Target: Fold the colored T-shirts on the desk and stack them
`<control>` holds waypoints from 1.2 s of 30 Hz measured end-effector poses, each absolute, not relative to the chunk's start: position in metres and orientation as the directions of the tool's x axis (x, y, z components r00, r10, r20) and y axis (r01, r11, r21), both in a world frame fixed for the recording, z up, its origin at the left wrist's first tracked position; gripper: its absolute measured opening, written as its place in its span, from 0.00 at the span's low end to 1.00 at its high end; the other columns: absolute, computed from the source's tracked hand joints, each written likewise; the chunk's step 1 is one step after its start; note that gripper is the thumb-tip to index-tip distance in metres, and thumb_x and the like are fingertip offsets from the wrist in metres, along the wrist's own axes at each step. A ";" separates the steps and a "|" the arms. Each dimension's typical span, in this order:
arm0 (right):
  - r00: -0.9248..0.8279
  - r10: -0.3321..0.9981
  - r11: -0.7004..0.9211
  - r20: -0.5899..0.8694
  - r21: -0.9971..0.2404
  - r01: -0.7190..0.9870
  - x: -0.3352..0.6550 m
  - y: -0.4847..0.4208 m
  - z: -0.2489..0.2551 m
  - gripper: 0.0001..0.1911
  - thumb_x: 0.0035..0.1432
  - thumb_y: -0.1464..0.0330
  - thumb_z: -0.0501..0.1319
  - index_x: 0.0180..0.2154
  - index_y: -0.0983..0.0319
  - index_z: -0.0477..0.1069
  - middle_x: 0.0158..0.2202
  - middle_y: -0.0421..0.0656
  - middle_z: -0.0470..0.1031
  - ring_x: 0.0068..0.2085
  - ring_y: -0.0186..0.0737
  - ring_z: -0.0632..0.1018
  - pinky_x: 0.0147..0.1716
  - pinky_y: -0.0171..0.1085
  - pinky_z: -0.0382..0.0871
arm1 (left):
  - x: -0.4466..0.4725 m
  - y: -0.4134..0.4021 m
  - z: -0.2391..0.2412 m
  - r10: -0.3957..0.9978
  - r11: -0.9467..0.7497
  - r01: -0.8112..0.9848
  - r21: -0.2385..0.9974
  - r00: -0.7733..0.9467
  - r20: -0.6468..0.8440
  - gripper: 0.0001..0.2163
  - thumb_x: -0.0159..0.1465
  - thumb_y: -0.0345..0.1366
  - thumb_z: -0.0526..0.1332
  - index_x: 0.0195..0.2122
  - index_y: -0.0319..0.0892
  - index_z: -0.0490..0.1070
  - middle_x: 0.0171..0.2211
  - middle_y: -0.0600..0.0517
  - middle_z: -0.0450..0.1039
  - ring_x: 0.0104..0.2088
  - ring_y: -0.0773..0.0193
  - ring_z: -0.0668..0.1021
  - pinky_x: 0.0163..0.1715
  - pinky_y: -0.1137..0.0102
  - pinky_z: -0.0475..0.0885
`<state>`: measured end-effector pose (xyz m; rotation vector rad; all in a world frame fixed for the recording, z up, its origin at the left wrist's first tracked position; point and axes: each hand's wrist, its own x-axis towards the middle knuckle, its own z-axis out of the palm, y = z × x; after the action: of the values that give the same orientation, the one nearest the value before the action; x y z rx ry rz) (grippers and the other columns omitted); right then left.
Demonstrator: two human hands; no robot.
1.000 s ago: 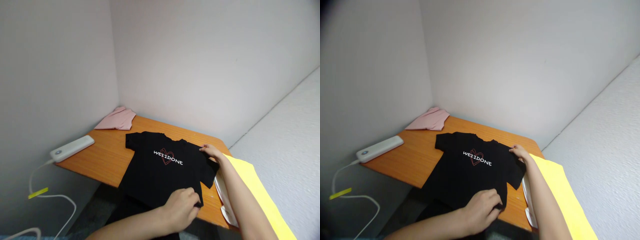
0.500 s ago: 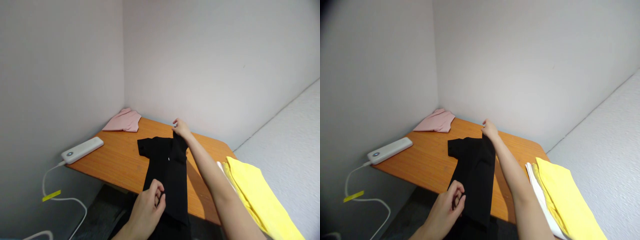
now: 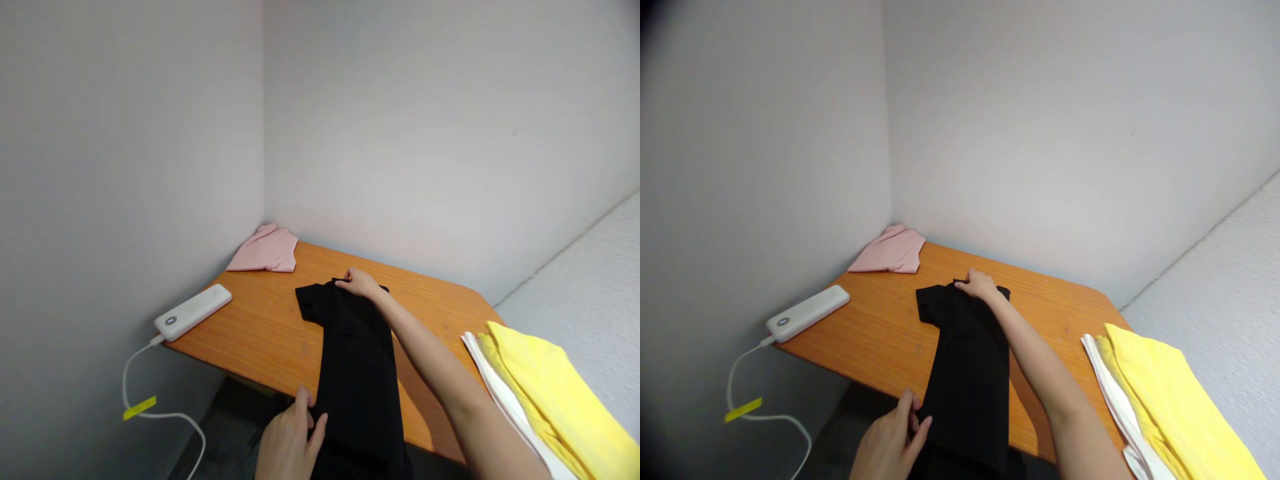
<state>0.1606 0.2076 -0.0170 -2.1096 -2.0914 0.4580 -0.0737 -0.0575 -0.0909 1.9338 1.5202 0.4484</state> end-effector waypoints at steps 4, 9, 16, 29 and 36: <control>-0.119 0.942 -0.019 -0.314 -0.404 0.914 0.186 0.195 -0.006 0.11 0.49 0.64 0.69 0.34 0.62 0.74 0.37 0.48 0.78 0.42 0.49 0.78 0.39 0.39 0.70 | -0.070 -0.055 -0.102 0.944 -0.205 0.685 0.699 0.328 -0.045 0.05 0.68 0.32 0.48 0.44 0.44 0.60 0.32 0.51 0.74 0.30 0.63 0.78 0.30 0.72 0.63; -0.261 0.864 -0.060 -0.430 -0.603 0.796 0.159 0.200 0.008 0.09 0.59 0.62 0.60 0.37 0.61 0.71 0.37 0.46 0.79 0.33 0.40 0.80 0.28 0.32 0.71 | -0.065 -0.055 -0.105 0.949 -0.136 0.640 0.756 0.302 -0.085 0.03 0.67 0.33 0.50 0.41 0.45 0.59 0.26 0.56 0.71 0.26 0.64 0.77 0.27 0.73 0.62; -0.321 0.943 0.079 -0.089 -0.877 0.475 0.109 0.197 0.000 0.10 0.66 0.62 0.51 0.42 0.61 0.64 0.39 0.48 0.78 0.35 0.37 0.80 0.36 0.35 0.74 | -0.084 -0.046 -0.080 0.986 -0.054 0.684 0.728 0.152 -0.069 0.09 0.71 0.42 0.46 0.37 0.46 0.61 0.24 0.56 0.71 0.26 0.63 0.77 0.28 0.72 0.61; -0.205 0.943 0.269 0.261 -0.237 0.934 0.135 0.083 -0.095 0.32 0.68 0.58 0.46 0.65 0.71 0.53 0.69 0.55 0.45 0.69 0.54 0.48 0.64 0.52 0.50 | -0.061 0.190 -0.047 0.983 -0.155 0.929 0.337 0.112 0.143 0.17 0.67 0.44 0.55 0.46 0.34 0.70 0.48 0.36 0.74 0.51 0.50 0.74 0.50 0.64 0.64; -0.172 0.963 0.219 0.205 -0.232 0.948 0.129 0.079 -0.100 0.36 0.69 0.51 0.38 0.67 0.69 0.49 0.69 0.50 0.37 0.69 0.53 0.44 0.66 0.53 0.43 | -0.050 0.223 -0.056 0.976 -0.194 0.945 0.263 0.213 -0.045 0.18 0.59 0.51 0.62 0.29 0.39 0.74 0.38 0.40 0.77 0.48 0.46 0.75 0.45 0.63 0.66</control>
<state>0.1286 0.0793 -0.1000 -1.7895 -2.1923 0.0722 -0.0504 0.2234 -0.0561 2.2532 1.8264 0.1931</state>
